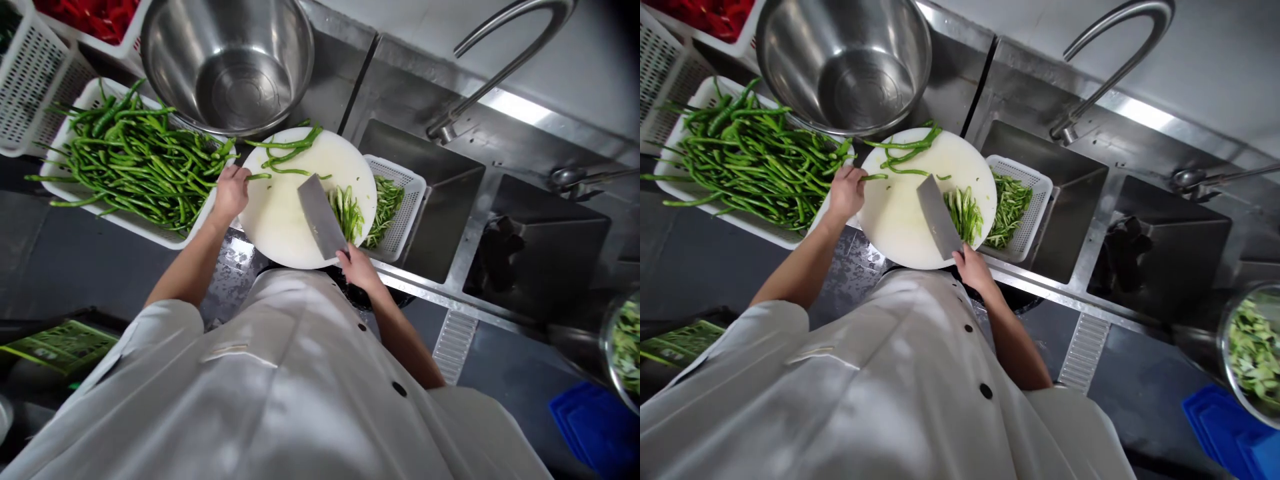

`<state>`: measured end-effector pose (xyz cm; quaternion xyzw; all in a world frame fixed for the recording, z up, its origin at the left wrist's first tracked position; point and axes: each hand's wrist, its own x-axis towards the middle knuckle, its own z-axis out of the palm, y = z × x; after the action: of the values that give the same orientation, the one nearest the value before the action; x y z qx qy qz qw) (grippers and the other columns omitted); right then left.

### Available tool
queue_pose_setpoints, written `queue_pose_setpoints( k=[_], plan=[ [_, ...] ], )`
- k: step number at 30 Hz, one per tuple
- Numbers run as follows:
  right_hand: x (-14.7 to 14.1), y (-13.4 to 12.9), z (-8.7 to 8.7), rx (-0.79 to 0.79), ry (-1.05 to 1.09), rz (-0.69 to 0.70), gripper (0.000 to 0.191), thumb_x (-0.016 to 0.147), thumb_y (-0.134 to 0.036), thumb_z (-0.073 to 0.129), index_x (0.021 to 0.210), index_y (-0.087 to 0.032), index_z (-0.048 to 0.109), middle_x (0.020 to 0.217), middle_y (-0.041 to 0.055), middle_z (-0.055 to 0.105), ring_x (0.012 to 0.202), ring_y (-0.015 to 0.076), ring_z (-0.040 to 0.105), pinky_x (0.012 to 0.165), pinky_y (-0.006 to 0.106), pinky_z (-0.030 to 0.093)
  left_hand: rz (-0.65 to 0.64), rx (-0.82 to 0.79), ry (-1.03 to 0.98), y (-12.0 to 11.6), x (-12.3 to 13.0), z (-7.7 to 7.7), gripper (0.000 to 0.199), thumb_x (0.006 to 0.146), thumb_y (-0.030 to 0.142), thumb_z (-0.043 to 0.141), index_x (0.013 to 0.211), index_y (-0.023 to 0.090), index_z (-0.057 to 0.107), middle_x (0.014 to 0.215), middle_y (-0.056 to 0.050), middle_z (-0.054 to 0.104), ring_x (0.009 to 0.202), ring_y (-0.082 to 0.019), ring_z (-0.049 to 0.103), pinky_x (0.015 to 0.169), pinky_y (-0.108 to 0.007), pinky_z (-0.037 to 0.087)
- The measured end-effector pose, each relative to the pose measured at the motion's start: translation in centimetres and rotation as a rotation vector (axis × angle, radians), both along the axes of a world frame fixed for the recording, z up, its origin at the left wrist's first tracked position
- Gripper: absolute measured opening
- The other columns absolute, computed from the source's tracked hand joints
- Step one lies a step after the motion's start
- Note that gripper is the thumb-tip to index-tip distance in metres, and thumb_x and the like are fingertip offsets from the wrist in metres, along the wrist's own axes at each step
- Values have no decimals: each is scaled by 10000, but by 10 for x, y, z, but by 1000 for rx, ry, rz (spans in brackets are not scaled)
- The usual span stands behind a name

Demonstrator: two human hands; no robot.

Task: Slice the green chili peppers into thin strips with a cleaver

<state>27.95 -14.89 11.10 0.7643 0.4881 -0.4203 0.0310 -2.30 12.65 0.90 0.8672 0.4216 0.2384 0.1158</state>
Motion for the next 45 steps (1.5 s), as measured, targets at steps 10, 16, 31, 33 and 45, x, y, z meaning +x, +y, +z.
queue_pose_setpoints(
  k=[10,16,31,33,45],
  plan=[
    [17,-37,21,-74,-295,254,460,1133,-405,341,1478,-151,508,1114,172,776,1045,334,735,860,373,506,-293,-89,153,-127,73,-10,309,1057,216,475,1182,246,756,1174,-111,712,1149,-289,573,981,-458,437],
    [18,-38,55,-134,-355,436,424,1140,-396,334,1459,-178,507,1102,176,782,1003,327,763,823,366,520,-191,-78,148,-140,70,-17,360,1045,164,426,1185,246,747,1090,-138,703,1068,-305,585,931,-479,435],
    [12,9,49,-67,-255,530,423,1138,-401,351,1462,-179,506,1136,195,768,1048,343,755,849,389,524,-142,-38,118,-143,68,-28,375,1045,135,339,1088,202,705,1022,-129,693,989,-286,579,930,-460,495],
    [8,16,46,-64,-241,527,422,1137,-378,356,1476,-166,492,1171,204,761,1075,338,749,851,376,518,-150,-38,118,-143,67,-28,374,1052,139,334,1069,202,702,1020,-127,696,975,-281,578,926,-455,500],
    [-9,33,19,-5,-187,502,476,1143,-367,355,1534,-112,453,1243,219,745,1165,332,716,903,349,489,-219,-94,136,-138,55,-20,322,1064,145,375,1075,187,694,1048,-119,686,986,-250,585,938,-405,511]
  ],
)
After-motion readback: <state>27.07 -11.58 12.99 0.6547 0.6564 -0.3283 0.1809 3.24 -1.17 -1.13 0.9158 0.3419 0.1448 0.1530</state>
